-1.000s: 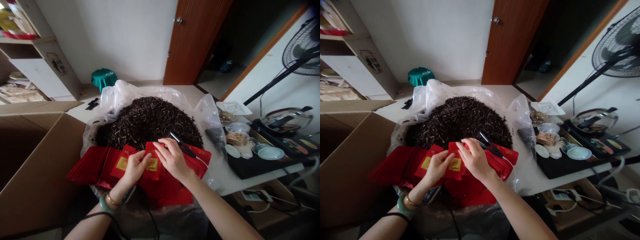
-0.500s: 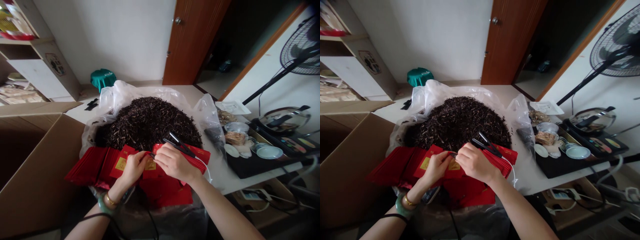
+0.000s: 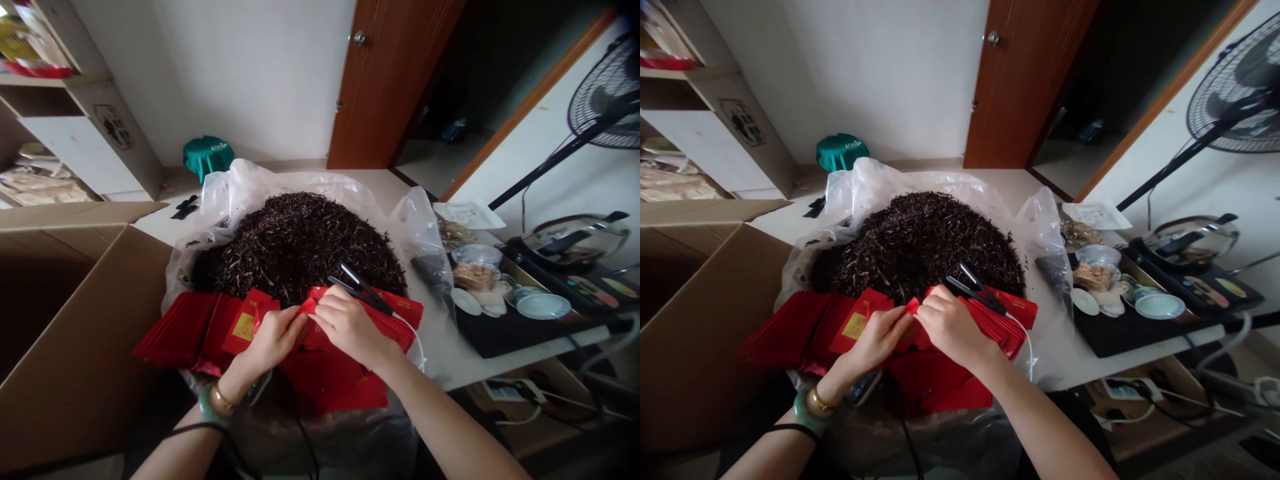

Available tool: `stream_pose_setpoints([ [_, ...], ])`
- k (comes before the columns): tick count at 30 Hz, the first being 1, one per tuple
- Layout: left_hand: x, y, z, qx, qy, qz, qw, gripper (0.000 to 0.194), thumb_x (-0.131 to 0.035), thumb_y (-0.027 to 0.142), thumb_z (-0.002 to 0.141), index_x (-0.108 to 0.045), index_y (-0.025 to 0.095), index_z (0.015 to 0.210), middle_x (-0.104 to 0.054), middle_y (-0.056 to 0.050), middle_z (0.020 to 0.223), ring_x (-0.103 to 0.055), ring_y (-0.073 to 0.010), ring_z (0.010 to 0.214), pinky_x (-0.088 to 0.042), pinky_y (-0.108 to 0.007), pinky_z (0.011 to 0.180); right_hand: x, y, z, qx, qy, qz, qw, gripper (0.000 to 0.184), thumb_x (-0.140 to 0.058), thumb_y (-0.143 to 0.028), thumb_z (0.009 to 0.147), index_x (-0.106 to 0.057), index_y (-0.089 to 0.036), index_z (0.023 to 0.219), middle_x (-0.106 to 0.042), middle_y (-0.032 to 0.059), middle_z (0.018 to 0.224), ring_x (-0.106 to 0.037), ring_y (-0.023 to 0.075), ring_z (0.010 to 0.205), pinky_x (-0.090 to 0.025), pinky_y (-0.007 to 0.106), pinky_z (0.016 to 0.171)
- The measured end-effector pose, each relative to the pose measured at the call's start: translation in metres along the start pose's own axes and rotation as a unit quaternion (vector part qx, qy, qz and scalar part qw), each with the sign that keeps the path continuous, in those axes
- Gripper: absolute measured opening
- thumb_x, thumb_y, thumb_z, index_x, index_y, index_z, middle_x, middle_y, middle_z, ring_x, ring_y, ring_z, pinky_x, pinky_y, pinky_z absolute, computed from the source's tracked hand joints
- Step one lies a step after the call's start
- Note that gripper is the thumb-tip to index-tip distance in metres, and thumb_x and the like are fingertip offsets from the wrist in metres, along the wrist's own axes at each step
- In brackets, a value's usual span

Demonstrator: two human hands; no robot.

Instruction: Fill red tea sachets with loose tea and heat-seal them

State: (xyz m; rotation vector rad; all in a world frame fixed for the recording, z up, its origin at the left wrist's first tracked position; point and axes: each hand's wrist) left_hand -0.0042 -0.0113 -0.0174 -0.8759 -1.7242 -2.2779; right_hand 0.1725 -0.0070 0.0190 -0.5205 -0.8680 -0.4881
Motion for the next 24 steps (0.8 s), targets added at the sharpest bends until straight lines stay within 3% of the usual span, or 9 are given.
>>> stream_pose_setpoints([
  [4, 0.004, 0.001, 0.004, 0.08, -0.026, -0.147, 0.986, 0.051, -0.039, 0.054, 0.089, -0.06, 0.014, 0.066, -0.054, 0.001, 0.056, -0.044, -0.0109, 0.052, -0.034, -0.021, 0.047, 0.001, 0.008, 0.0, 0.003, -0.014, 0.047, 0.999, 0.032, -0.046, -0.014, 0.094, -0.058, -0.018, 0.065, -0.06, 0.0029, 0.063, -0.053, 0.0162, 0.068, -0.045, 0.031, 0.069],
  [7, 0.007, 0.0, 0.009, 0.1, -0.017, -0.173, 0.98, 0.047, -0.051, 0.054, 0.082, -0.063, 0.013, 0.062, -0.06, 0.0, 0.056, -0.05, -0.0124, 0.053, -0.037, -0.021, 0.048, 0.0, 0.009, -0.001, 0.004, -0.036, 0.047, 0.998, 0.026, -0.048, -0.013, 0.092, -0.06, -0.017, 0.069, -0.062, 0.0021, 0.062, -0.054, 0.0149, 0.06, -0.044, 0.034, 0.072],
  [12, 0.009, 0.002, 0.007, 0.078, 0.073, -0.144, 0.984, 0.029, -0.062, 0.041, 0.077, -0.072, 0.014, 0.073, -0.073, -0.006, 0.07, -0.064, -0.0173, 0.065, -0.049, -0.023, 0.059, 0.003, 0.004, -0.001, -0.054, -0.111, 0.092, 0.988, 0.019, -0.056, -0.018, 0.088, -0.062, -0.021, 0.07, -0.067, 0.0009, 0.065, -0.059, 0.016, 0.066, -0.045, 0.039, 0.089],
  [15, 0.003, 0.006, 0.002, 0.032, 0.102, -0.116, 0.987, 0.023, -0.06, 0.034, 0.081, -0.072, 0.015, 0.074, -0.074, -0.006, 0.072, -0.066, -0.0166, 0.066, -0.051, -0.023, 0.062, 0.006, -0.002, -0.001, -0.129, -0.212, 0.102, 0.963, 0.023, -0.073, -0.038, 0.075, -0.064, -0.02, 0.065, -0.069, 0.0048, 0.069, -0.064, 0.0235, 0.083, -0.049, 0.036, 0.081],
  [17, -0.003, 0.007, -0.001, -0.004, 0.104, -0.094, 0.99, 0.02, -0.059, 0.03, 0.082, -0.072, 0.016, 0.074, -0.074, -0.006, 0.073, -0.067, -0.0161, 0.065, -0.052, -0.023, 0.063, 0.005, -0.005, -0.001, -0.15, -0.258, 0.104, 0.949, 0.028, -0.072, -0.042, 0.076, -0.066, -0.018, 0.064, -0.069, 0.0065, 0.069, -0.064, 0.0243, 0.083, -0.049, 0.033, 0.076],
  [20, -0.007, 0.008, -0.003, -0.016, 0.099, -0.071, 0.992, 0.021, -0.058, 0.029, 0.083, -0.071, 0.017, 0.072, -0.074, -0.006, 0.07, -0.066, -0.0153, 0.062, -0.051, -0.022, 0.059, 0.005, -0.006, -0.001, -0.142, -0.264, 0.123, 0.946, 0.027, -0.056, -0.032, 0.09, -0.07, -0.018, 0.071, -0.07, 0.0061, 0.072, -0.065, 0.0214, 0.084, -0.048, 0.032, 0.078],
  [24, -0.002, 0.006, -0.001, -0.022, 0.118, -0.026, 0.992, 0.025, -0.056, 0.033, 0.086, -0.071, 0.017, 0.074, -0.073, -0.005, 0.067, -0.065, -0.0141, 0.058, -0.05, -0.021, 0.056, 0.012, -0.003, 0.0, -0.113, -0.244, 0.151, 0.951, 0.025, -0.051, -0.026, 0.093, -0.068, -0.019, 0.077, -0.071, 0.0062, 0.081, -0.062, 0.0216, 0.096, -0.047, 0.033, 0.084],
])
Point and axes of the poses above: each hand's wrist, its own z-axis towards the middle knuckle, its own x-axis out of the back of the hand, y = z × x
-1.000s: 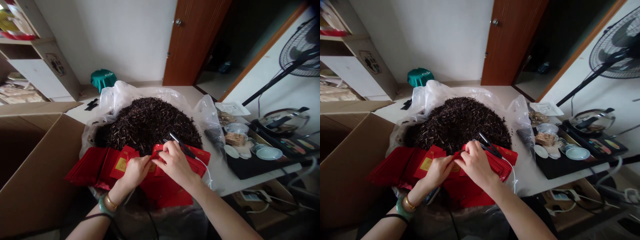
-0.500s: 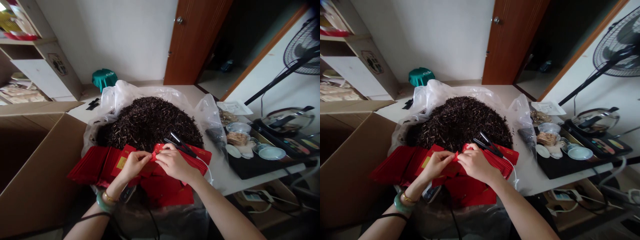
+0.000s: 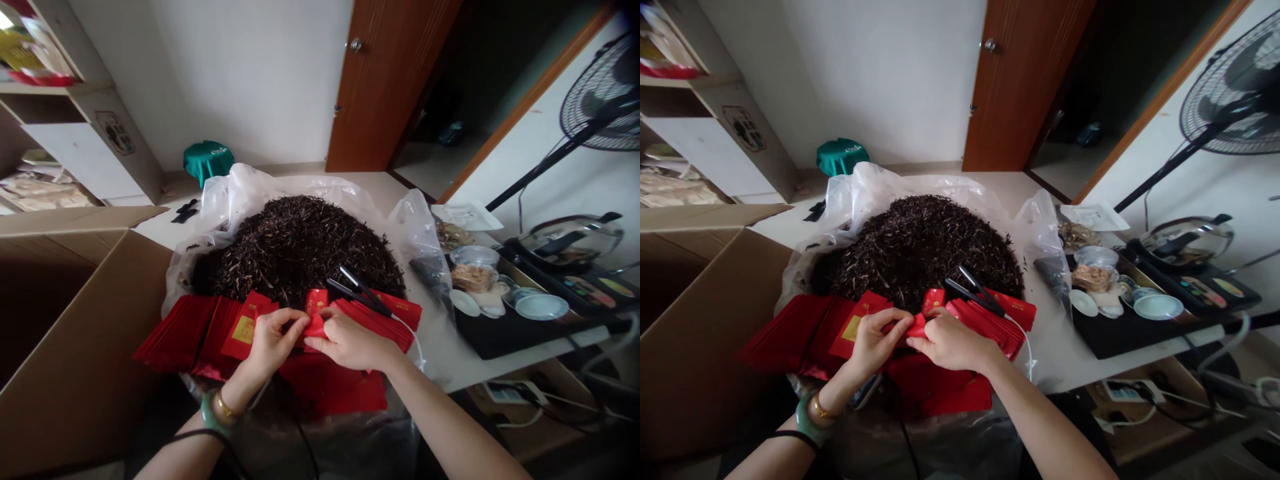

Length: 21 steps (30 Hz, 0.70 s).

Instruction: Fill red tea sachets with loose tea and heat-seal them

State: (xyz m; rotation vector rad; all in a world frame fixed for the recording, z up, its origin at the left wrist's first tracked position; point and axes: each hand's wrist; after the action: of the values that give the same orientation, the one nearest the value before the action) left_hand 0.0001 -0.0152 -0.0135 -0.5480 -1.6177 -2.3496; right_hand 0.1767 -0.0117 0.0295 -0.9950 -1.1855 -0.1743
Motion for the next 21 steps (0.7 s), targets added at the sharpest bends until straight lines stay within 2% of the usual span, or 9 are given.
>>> stream_pose_setpoints([
  [4, 0.009, -0.006, 0.003, -0.068, 0.023, 0.08, 0.994, 0.026, -0.054, 0.033, 0.088, -0.07, 0.018, 0.074, -0.071, -0.003, 0.064, -0.064, -0.0125, 0.056, -0.05, -0.019, 0.056, 0.003, -0.001, 0.0, 0.034, 0.002, 0.051, 0.998, 0.014, -0.053, -0.02, 0.091, -0.066, -0.02, 0.087, -0.07, 0.0046, 0.093, -0.061, 0.0185, 0.095, -0.048, 0.031, 0.086],
  [6, 0.011, -0.008, 0.002, -0.106, 0.031, 0.114, 0.987, 0.027, -0.052, 0.032, 0.09, -0.07, 0.018, 0.075, -0.07, -0.003, 0.063, -0.064, -0.0121, 0.055, -0.049, -0.019, 0.056, 0.0, 0.001, 0.002, 0.034, -0.004, 0.085, 0.996, 0.017, -0.051, -0.02, 0.091, -0.065, -0.019, 0.082, -0.07, 0.0037, 0.088, -0.062, 0.0169, 0.085, -0.05, 0.028, 0.079],
  [10, 0.011, -0.009, 0.0, -0.185, 0.029, 0.161, 0.969, 0.026, -0.045, 0.027, 0.094, -0.068, 0.017, 0.092, -0.073, -0.006, 0.074, -0.067, -0.0139, 0.062, -0.051, -0.023, 0.062, -0.006, 0.01, 0.005, -0.037, -0.01, 0.177, 0.984, 0.027, -0.042, -0.025, 0.095, -0.059, -0.019, 0.074, -0.065, 0.0003, 0.072, -0.058, 0.014, 0.065, -0.047, 0.024, 0.06],
  [12, 0.008, -0.009, -0.001, -0.235, 0.016, 0.19, 0.953, 0.026, -0.048, 0.031, 0.093, -0.064, 0.016, 0.107, -0.074, -0.009, 0.087, -0.069, -0.0176, 0.075, -0.053, -0.028, 0.071, -0.006, 0.015, 0.004, -0.07, -0.002, 0.199, 0.978, 0.029, -0.043, -0.028, 0.095, -0.055, -0.019, 0.07, -0.063, -0.0011, 0.069, -0.058, 0.0139, 0.064, -0.047, 0.024, 0.059],
  [14, 0.004, -0.01, -0.002, -0.278, 0.011, 0.234, 0.932, 0.041, -0.055, 0.04, 0.088, -0.058, 0.015, 0.121, -0.072, -0.014, 0.103, -0.067, -0.0248, 0.096, -0.05, -0.036, 0.084, -0.003, 0.019, 0.002, -0.089, 0.01, 0.2, 0.976, 0.033, -0.043, -0.032, 0.095, -0.051, -0.02, 0.064, -0.06, -0.0024, 0.064, -0.056, 0.0137, 0.06, -0.046, 0.025, 0.057],
  [16, -0.002, -0.011, -0.003, -0.292, 0.02, 0.284, 0.913, 0.053, -0.059, 0.043, 0.085, -0.052, 0.014, 0.129, -0.066, -0.017, 0.118, -0.059, -0.0309, 0.115, -0.043, -0.043, 0.095, 0.0, 0.021, 0.0, -0.093, 0.022, 0.2, 0.975, 0.039, -0.041, -0.039, 0.095, -0.049, -0.021, 0.062, -0.058, -0.0026, 0.061, -0.055, 0.0141, 0.058, -0.046, 0.026, 0.055],
  [18, -0.007, -0.012, -0.006, -0.281, 0.03, 0.329, 0.901, 0.052, -0.058, 0.038, 0.087, -0.05, 0.014, 0.132, -0.062, -0.018, 0.126, -0.053, -0.0322, 0.123, -0.038, -0.043, 0.099, 0.003, 0.022, -0.001, -0.071, 0.026, 0.214, 0.974, 0.044, -0.036, -0.048, 0.096, -0.053, -0.022, 0.065, -0.062, -0.0014, 0.065, -0.058, 0.0155, 0.062, -0.049, 0.027, 0.058],
  [21, -0.012, -0.013, -0.009, -0.281, 0.033, 0.36, 0.889, 0.046, -0.054, 0.033, 0.09, -0.049, 0.014, 0.132, -0.062, -0.017, 0.127, -0.056, -0.03, 0.118, -0.04, -0.039, 0.092, 0.006, 0.018, 0.0, -0.02, 0.02, 0.246, 0.969, 0.055, -0.025, -0.058, 0.096, -0.063, -0.024, 0.075, -0.068, 0.0012, 0.073, -0.065, 0.0183, 0.081, -0.053, 0.031, 0.076],
])
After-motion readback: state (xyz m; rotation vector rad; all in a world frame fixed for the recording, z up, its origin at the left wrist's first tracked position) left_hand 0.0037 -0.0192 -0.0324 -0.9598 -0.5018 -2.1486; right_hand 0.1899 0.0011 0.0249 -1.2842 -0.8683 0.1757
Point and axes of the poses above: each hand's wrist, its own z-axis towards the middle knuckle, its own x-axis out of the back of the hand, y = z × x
